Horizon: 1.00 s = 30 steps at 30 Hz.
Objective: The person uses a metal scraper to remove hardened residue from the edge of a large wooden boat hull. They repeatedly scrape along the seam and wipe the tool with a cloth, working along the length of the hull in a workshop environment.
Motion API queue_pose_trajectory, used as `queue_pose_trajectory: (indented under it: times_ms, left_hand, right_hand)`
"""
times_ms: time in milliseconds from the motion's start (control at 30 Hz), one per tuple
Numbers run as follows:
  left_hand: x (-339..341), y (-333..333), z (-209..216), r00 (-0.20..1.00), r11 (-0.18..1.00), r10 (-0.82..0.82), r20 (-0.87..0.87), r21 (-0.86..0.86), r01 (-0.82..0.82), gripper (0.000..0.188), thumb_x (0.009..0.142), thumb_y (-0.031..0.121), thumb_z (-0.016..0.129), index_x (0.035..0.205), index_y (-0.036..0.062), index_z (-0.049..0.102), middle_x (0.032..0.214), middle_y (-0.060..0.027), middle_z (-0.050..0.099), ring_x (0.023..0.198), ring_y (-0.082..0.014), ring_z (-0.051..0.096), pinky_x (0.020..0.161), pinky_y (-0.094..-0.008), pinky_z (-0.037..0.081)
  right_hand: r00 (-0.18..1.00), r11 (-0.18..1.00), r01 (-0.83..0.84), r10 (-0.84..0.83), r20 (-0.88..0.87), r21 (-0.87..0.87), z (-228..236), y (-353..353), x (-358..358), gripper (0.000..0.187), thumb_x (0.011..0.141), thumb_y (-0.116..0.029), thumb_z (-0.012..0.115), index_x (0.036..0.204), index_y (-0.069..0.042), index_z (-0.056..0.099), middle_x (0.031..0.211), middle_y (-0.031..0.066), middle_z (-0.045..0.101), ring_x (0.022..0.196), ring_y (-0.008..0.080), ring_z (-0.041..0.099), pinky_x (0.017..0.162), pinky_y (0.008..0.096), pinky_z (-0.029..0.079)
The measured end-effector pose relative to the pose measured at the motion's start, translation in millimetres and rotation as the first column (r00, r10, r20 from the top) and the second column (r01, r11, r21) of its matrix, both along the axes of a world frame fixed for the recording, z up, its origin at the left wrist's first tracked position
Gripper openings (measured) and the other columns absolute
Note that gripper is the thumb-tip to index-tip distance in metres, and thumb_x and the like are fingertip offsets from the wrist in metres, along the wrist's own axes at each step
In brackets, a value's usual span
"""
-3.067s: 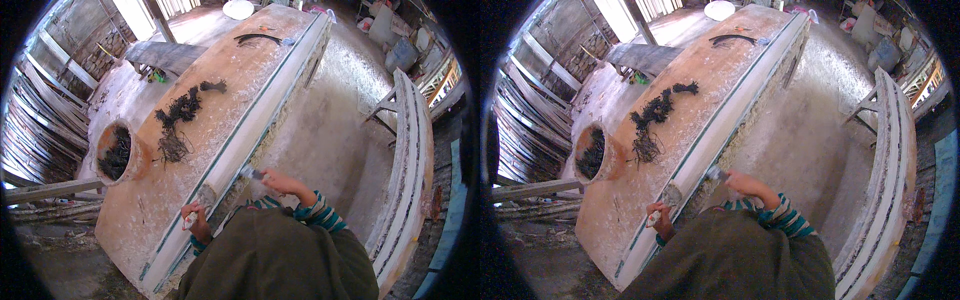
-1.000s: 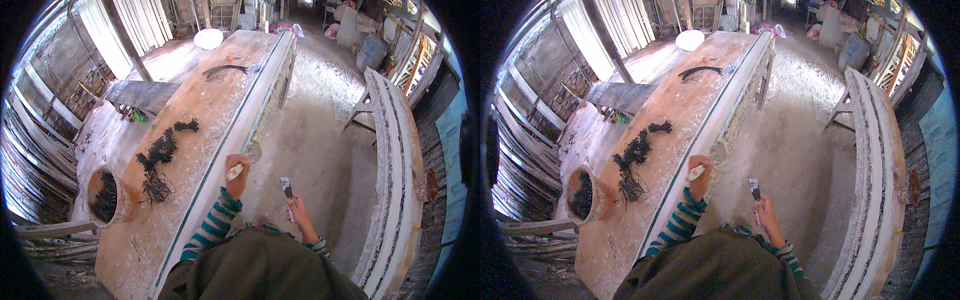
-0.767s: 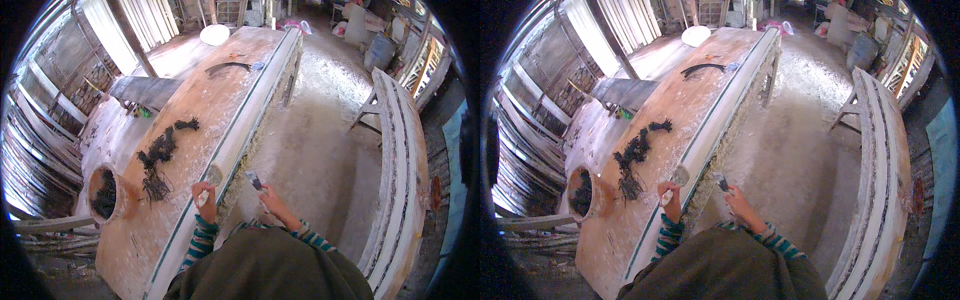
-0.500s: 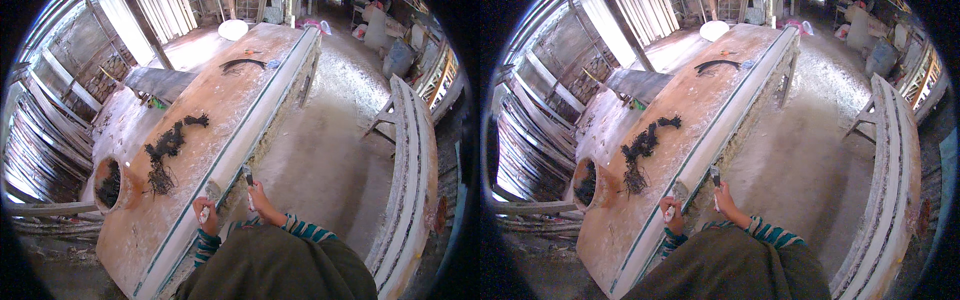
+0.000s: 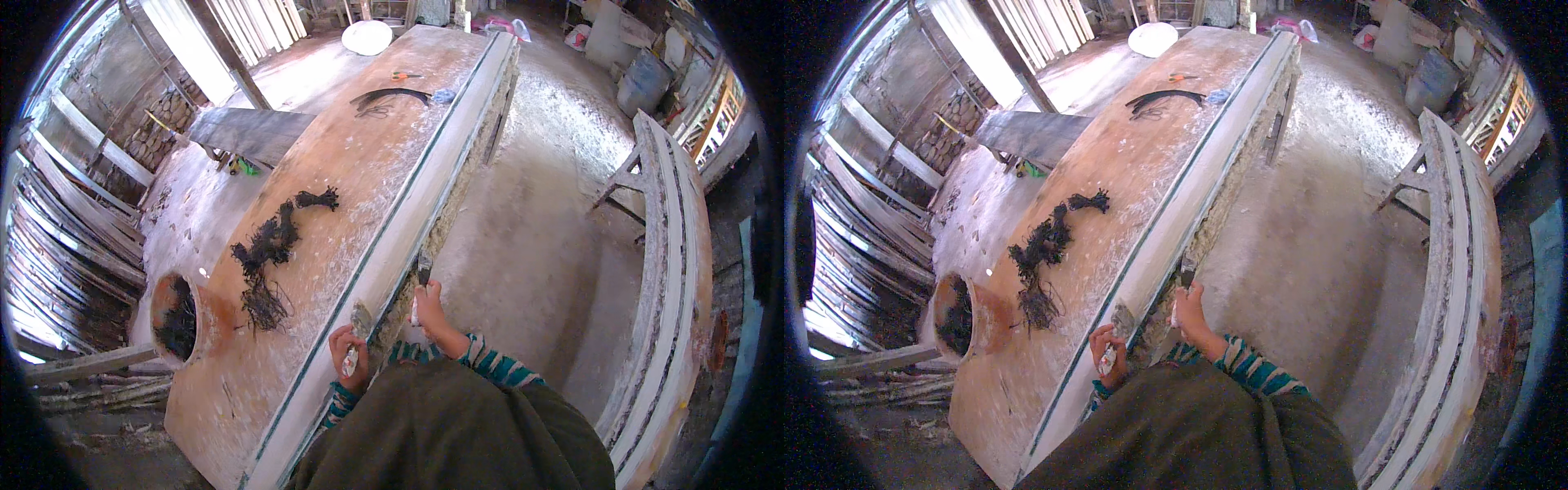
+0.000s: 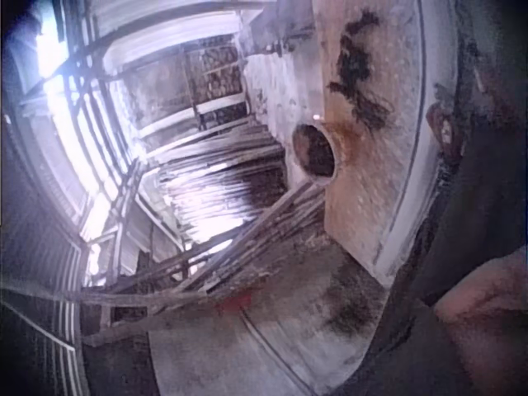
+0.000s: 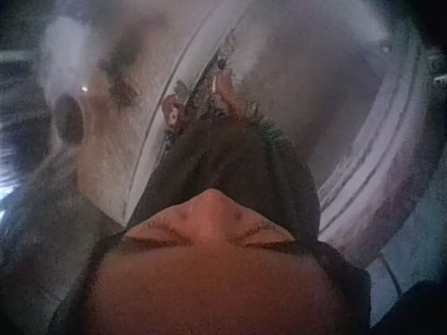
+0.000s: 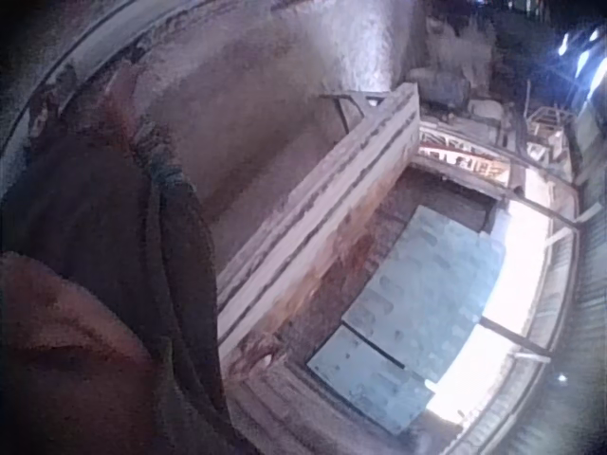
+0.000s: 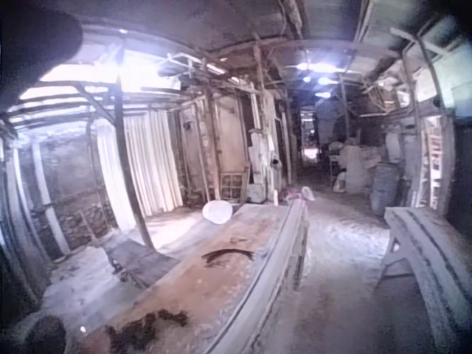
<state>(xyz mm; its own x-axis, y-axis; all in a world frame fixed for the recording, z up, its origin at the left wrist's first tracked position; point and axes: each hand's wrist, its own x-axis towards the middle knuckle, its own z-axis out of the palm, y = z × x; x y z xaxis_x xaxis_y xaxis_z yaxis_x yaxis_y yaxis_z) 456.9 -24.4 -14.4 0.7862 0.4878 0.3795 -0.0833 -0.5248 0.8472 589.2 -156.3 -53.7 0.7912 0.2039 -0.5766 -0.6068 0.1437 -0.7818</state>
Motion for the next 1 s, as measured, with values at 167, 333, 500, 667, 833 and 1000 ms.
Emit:
queue_pose_trajectory:
  times_ms: [167,333,500,667,833,1000]
  left_hand:
    - [3.5,5.4,6.1,1.000,1.000,-0.021,-0.008,0.020,0.021,0.012,0.071,-0.002,0.058,0.077,0.0044,0.050,0.099,-0.0170,0.051,0.100,-0.0300,0.048,0.087,-0.0383,0.037]
    - [6.0,14.7,11.1,0.997,0.995,-0.080,-0.001,0.052,0.080,0.011,0.070,-0.001,0.059,0.075,0.0041,0.050,0.096,-0.0164,0.052,0.099,-0.0295,0.049,0.084,-0.0374,0.039]
    - [3.4,18.8,-20.4,1.000,0.963,-0.025,0.019,-0.269,0.029,0.011,0.070,0.000,0.060,0.074,0.0047,0.051,0.098,-0.0163,0.053,0.097,-0.0277,0.049,0.082,-0.0361,0.040]
    - [3.7,26.7,-14.1,0.991,0.986,-0.121,0.055,-0.106,0.126,0.012,0.069,0.000,0.061,0.077,0.0052,0.052,0.101,-0.0179,0.052,0.094,-0.0264,0.049,0.079,-0.0344,0.041]
    - [5.5,25.5,-25.2,0.991,0.966,-0.118,0.059,-0.225,0.128,0.015,0.069,-0.003,0.060,0.081,0.0034,0.054,0.099,-0.0171,0.052,0.091,-0.0246,0.050,0.073,-0.0304,0.043]
    - [1.2,25.1,-31.7,0.984,0.952,-0.166,0.066,-0.248,0.178,0.015,0.070,-0.005,0.057,0.083,0.0029,0.054,0.105,-0.0156,0.046,0.075,-0.0157,0.051,0.065,-0.0271,0.042]
  right_hand:
    - [0.995,0.994,0.054,-0.045,0.094,-0.099,16.2,4.2,-12.4,0.042,0.090,-0.026,0.044,0.123,-0.015,0.020,0.070,0.0050,0.045,0.048,0.0146,0.045,0.036,0.0290,0.040]
    - [0.997,0.997,0.063,-0.065,0.042,0.054,20.1,9.4,-22.3,0.042,0.089,-0.024,0.045,0.123,-0.016,0.022,0.071,0.0050,0.047,0.050,0.0145,0.046,0.038,0.0294,0.042]
    - [0.990,0.990,0.142,-0.142,0.009,0.000,25.7,10.8,10.2,0.038,0.089,-0.028,0.046,0.120,-0.015,0.027,0.072,0.0053,0.045,0.049,0.0145,0.044,0.036,0.0283,0.040]
    - [0.997,0.992,0.078,-0.075,0.035,-0.095,23.6,4.8,8.5,0.037,0.089,-0.029,0.045,0.118,-0.014,0.028,0.073,0.0061,0.044,0.050,0.0158,0.044,0.035,0.0298,0.039]
    - [0.995,0.997,0.033,-0.027,0.095,-0.065,22.4,-11.5,55.4,0.039,0.090,-0.026,0.044,0.120,-0.011,0.026,0.072,0.0065,0.045,0.052,0.0161,0.046,0.035,0.0302,0.039]
    - [0.989,0.964,0.042,-0.003,0.146,-0.262,21.8,8.4,14.7,0.035,0.089,-0.027,0.044,0.117,-0.010,0.031,0.071,0.0060,0.046,0.050,0.0153,0.046,0.036,0.0321,0.038]
